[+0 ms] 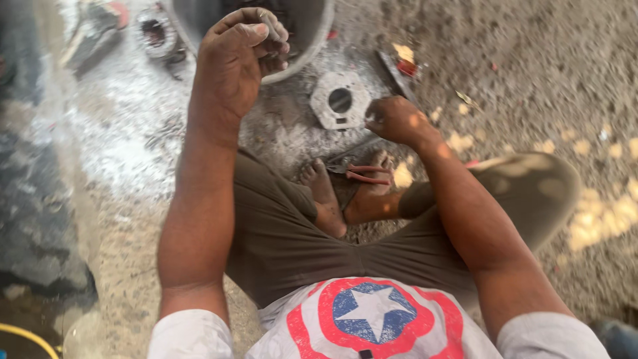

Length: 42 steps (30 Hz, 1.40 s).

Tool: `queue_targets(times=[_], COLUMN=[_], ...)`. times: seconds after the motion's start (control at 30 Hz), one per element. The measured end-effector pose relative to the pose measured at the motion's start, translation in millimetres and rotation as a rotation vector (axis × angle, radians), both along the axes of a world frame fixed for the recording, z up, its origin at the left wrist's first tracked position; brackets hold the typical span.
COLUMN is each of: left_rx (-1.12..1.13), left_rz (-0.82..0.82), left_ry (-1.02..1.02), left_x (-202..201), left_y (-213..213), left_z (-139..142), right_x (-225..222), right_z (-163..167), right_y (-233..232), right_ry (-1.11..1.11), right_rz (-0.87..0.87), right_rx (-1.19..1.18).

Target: The person sits cross-legged on the ground and repeatedly places small metal pins into a metal mold, then strikes them with a hammer to shape them. The person picks up pins from a pile on the ground, places them in the mold, hammers them, and removes the shaped pieces.

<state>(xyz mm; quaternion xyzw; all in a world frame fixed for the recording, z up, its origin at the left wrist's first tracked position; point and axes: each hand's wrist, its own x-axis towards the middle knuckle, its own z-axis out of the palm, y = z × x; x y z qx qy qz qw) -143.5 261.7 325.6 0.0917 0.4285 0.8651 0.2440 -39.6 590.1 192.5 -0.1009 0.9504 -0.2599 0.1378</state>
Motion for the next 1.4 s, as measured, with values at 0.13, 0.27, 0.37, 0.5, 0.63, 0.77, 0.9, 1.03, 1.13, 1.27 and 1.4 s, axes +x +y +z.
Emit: queue_targets(times=[0.13,0.27,0.37,0.5,0.63,0.77,0.9,1.03,1.13,1.27,1.4], left_rx=[-0.272,-1.026,-1.345,-1.484,-1.586,-1.46,-1.447,-1.513,-1.544,-1.44,-1.446], left_rz=[0.058,-0.157,-0.077,-0.203,-0.164,0.036,0.076,0.235,0.205,0.144,0.19], left_ry=[0.104,0.183,0.705,0.56,0.596,0.704,0.749,0.874,0.813,0.59,0.622], left_x=[1.5,1.7,-4.9,-10.3,-12.1,-18.2,-22.4,-23.4,-25.5,-27.1,-29.1], left_y=[56.3,101.7,103.7,96.9,96.0,98.4,109.2,124.4,130.8,131.0,126.6], left_z=[-60.1,-162.0,-219.6,-244.8,-255.9,-274.4,-293.7,-303.8,-306.5,-304.0,-295.7], right_x=[-1.6,13.4,39.1,62.1,49.7,28.3,17.2,4.2,-5.2,-4.8,5.8], right_z=[-38.8,-94.5,-124.1,-132.4,-131.7,-148.0,-158.7,-149.1,-137.1,-123.7,-109.5], right_y=[16.9,-8.1,-48.0,-65.9,-58.9,-46.9,-31.5,-31.1,-38.5,-38.9,-34.2], right_ry=[0.051,-0.124,-0.161,-0.352,-0.527,-0.53,-0.344,-0.497,-0.571,-0.409,-0.423], right_rz=[-0.105,-0.16,-0.125,-0.015,-0.192,-0.866,-1.043,-1.256,-1.538,-1.822,-1.754], right_rx=[0.058,0.172,0.231,0.222,0.229,0.043,0.112,-0.003,-0.278,-0.574,-0.69])
